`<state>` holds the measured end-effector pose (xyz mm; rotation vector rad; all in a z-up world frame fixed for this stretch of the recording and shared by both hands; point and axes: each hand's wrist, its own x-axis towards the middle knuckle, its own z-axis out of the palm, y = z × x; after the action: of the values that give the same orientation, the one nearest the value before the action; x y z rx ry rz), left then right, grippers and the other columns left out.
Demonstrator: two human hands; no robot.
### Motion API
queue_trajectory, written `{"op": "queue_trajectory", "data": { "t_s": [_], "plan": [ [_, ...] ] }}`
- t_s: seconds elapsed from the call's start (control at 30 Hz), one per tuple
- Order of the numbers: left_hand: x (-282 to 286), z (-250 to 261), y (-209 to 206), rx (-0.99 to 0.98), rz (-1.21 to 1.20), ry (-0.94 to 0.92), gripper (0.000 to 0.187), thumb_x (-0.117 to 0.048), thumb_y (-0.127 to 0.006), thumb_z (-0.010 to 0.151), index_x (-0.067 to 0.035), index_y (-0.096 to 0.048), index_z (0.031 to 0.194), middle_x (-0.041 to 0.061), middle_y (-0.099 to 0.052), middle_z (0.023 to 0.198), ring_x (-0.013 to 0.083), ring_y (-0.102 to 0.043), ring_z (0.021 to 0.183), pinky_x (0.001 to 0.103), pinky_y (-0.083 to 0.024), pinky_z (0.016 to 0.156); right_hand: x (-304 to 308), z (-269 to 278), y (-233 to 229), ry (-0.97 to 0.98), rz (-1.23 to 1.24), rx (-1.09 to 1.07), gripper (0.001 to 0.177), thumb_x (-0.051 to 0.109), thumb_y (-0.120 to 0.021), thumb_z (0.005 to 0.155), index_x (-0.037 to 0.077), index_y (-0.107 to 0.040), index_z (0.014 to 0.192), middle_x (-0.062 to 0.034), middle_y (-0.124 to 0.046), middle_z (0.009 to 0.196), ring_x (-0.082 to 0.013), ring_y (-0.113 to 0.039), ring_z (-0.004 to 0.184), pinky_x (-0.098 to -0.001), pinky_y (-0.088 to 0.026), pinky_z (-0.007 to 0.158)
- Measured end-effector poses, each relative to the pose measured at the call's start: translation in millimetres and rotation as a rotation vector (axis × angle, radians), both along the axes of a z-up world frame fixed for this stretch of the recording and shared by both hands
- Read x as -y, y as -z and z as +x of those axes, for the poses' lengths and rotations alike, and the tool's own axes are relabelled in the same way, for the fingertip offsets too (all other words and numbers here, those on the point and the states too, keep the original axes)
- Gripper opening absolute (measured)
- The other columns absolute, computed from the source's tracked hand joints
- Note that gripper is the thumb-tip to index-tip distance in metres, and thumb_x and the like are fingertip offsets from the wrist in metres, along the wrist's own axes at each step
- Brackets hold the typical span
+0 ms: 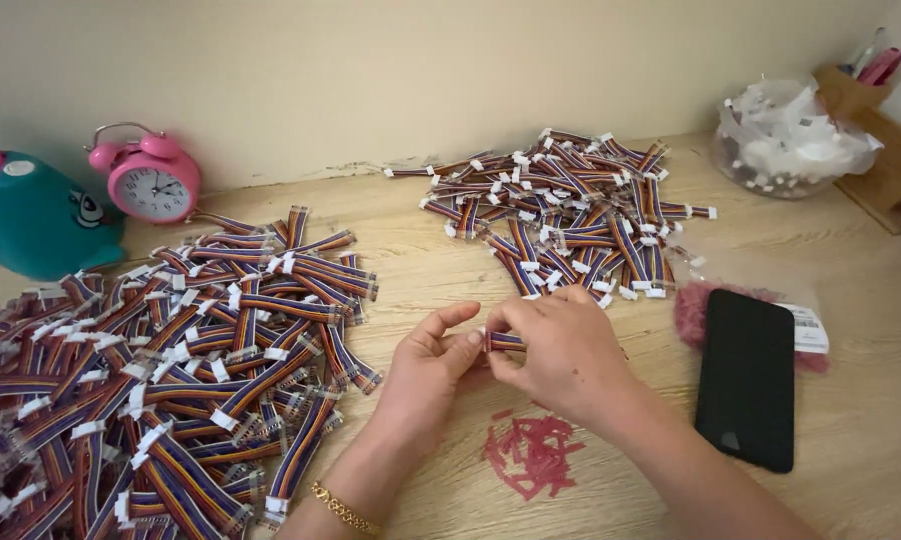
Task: Assembling small ribbon cables by manually attaching white plastic connectors to the ends.
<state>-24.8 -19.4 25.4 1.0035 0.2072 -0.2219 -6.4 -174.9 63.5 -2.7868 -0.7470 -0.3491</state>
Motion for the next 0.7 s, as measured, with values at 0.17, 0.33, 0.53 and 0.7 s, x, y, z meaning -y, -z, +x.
{"op": "queue_trajectory", "data": {
  "t_s": [0.17,0.33,0.53,0.7],
  "plan": [
    [-2,5,10,0.026,-0.018,0.006,0.018,0.001,-0.063,0.089,-0.001,-0.064,0.107,0.017,-0.073,0.088,0.0217,-0.067,0.079,0.032,-0.055,0.078,7,4,9,-0.033,0.14,0.031,0.019,0.038,-0.074,0.077,0.026,-0.067,0.091,0.0077,-0.075,0.082,-0.0168,-0.067,0.078,-0.0371,-0.037,0.083],
    [-4,5,17,-0.008,-0.211,0.01,0.015,-0.003,-0.066,0.085,0.0,-0.061,0.099,0.021,-0.071,0.089,0.0296,-0.069,0.081,0.046,-0.059,0.082,7,3,4,-0.051,0.242,-0.02,0.02,0.039,-0.076,0.077,0.028,-0.071,0.093,0.0147,-0.076,0.091,-0.0099,-0.068,0.086,-0.0351,-0.035,0.083],
    [-6,7,22,-0.105,-0.28,0.019,0.014,-0.004,-0.067,0.086,-0.002,-0.061,0.099,0.017,-0.069,0.088,0.0269,-0.067,0.078,0.036,-0.059,0.067,3,-1,-9,-0.094,0.303,-0.083,0.018,0.038,-0.074,0.078,0.026,-0.074,0.092,0.0124,-0.077,0.086,-0.0139,-0.07,0.077,-0.0367,-0.041,0.079],
    [-6,6,20,-0.102,-0.267,0.041,0.011,-0.004,-0.065,0.088,-0.004,-0.062,0.098,0.016,-0.069,0.089,0.0261,-0.067,0.08,0.038,-0.058,0.07,1,-4,-14,-0.009,0.21,-0.166,0.022,0.043,-0.072,0.079,0.03,-0.072,0.096,0.0139,-0.077,0.09,-0.0138,-0.068,0.078,-0.037,-0.038,0.083]
  ]
}}
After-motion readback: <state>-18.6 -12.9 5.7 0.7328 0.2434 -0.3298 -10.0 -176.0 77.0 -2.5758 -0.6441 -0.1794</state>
